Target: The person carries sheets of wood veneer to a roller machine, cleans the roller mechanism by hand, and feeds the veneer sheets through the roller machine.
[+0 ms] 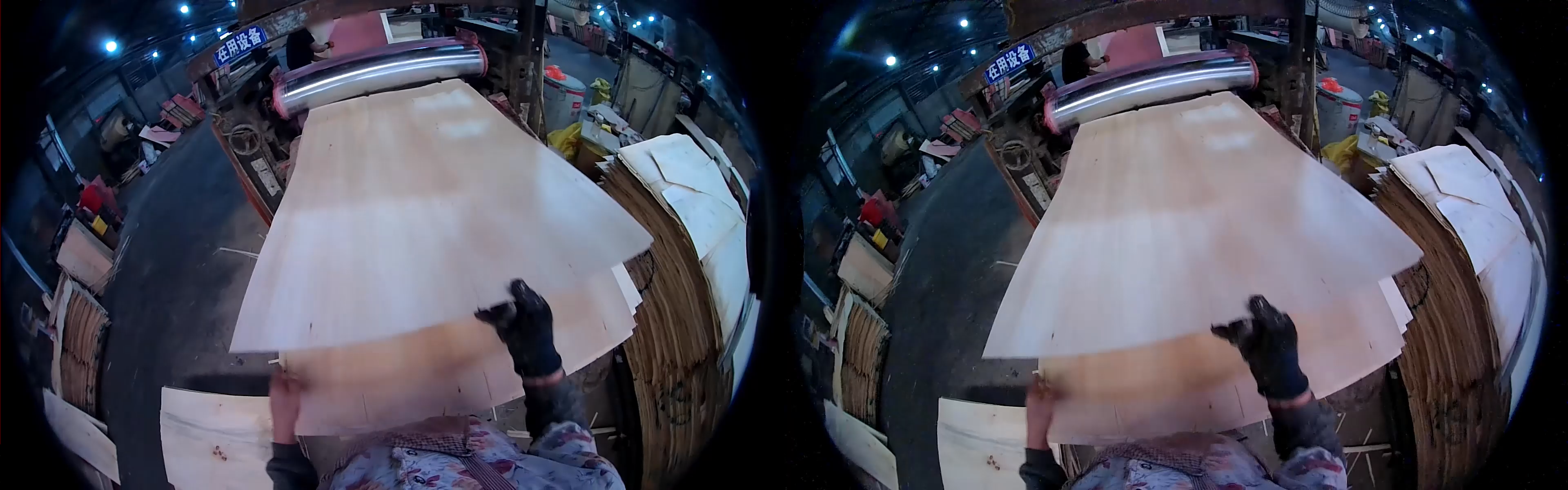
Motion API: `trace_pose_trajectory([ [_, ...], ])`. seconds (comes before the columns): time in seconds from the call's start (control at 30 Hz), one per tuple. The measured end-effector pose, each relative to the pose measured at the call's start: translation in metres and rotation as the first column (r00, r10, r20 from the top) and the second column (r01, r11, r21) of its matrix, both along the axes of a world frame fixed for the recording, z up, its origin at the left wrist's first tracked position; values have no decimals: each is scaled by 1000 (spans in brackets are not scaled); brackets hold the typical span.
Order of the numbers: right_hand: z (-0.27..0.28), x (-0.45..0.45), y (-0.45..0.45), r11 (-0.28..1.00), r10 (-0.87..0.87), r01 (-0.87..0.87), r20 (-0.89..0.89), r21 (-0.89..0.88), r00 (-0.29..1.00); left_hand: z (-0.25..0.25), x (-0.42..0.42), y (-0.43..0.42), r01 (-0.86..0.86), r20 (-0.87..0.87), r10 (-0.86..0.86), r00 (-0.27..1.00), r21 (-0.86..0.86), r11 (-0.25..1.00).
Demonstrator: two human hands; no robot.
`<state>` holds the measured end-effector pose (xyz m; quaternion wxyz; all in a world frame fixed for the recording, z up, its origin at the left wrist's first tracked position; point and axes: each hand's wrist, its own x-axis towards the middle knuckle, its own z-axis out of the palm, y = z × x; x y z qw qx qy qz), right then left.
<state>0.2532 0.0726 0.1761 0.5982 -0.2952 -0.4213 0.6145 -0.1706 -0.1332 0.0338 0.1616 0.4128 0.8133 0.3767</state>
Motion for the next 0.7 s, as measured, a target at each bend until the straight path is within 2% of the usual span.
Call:
trace_pose_trajectory([
  [0.03,-15,-7,26,997,-3,4,-3,75,1000,-20,10,-1,20,-257,-45,965,-97,995],
  [0.07,-18,-12,51,996,68,-77,-170,-48,983,-14,26,3,14,-261,-40,964,-99,995],
  [0.1,-19,-17,77,972,117,-177,-339,-152,933,-1,44,5,-56,-335,4,942,-144,988],
  [0.17,-31,-38,133,947,74,-205,-451,-248,889,3,50,10,-141,-411,55,910,-183,973],
  [0.23,-72,-52,207,937,211,-326,-536,-128,817,-6,38,9,-98,-271,61,961,-126,987],
  [0.27,-87,-62,241,935,216,-331,-540,-126,814,-4,39,12,-104,-275,66,959,-125,987],
  [0.3,-100,-72,270,930,245,-345,-486,-127,839,1,40,13,-112,-190,91,977,-103,988],
  [0.33,-106,-79,284,924,275,-360,-430,-129,860,4,41,13,-124,-104,116,988,-82,989],
  [0.4,-114,-88,280,916,292,-377,-421,-134,859,-2,29,7,-115,-51,112,992,-72,991],
  [0.43,-120,-92,272,912,302,-385,-404,-142,864,-4,22,3,-97,10,97,995,-59,994],
  [0.47,-132,-88,256,869,410,-488,-436,-80,801,-4,17,0,-101,8,102,995,-60,993],
  [0.5,-149,-82,234,815,511,-580,-456,-14,729,-4,13,-1,-114,221,102,970,44,992],
  [0.53,-150,-76,205,735,566,-671,-462,-91,683,-4,11,-2,-146,423,72,903,144,979],
  [0.57,-132,-68,158,715,572,-675,-404,-180,714,6,12,-2,-144,426,69,902,147,978],
  [0.6,-147,-60,125,660,657,-746,-409,-93,633,30,16,-2,-83,491,7,871,133,988],
  [0.63,-124,-49,81,648,651,-735,-355,-202,671,52,19,-1,-21,554,-52,831,125,992],
  [0.67,-109,-38,43,612,715,-771,-294,-176,635,71,25,0,0,666,-114,737,169,986],
  [0.7,-103,-30,13,567,727,-772,-266,-288,633,89,32,1,2,670,-120,733,174,985],
])
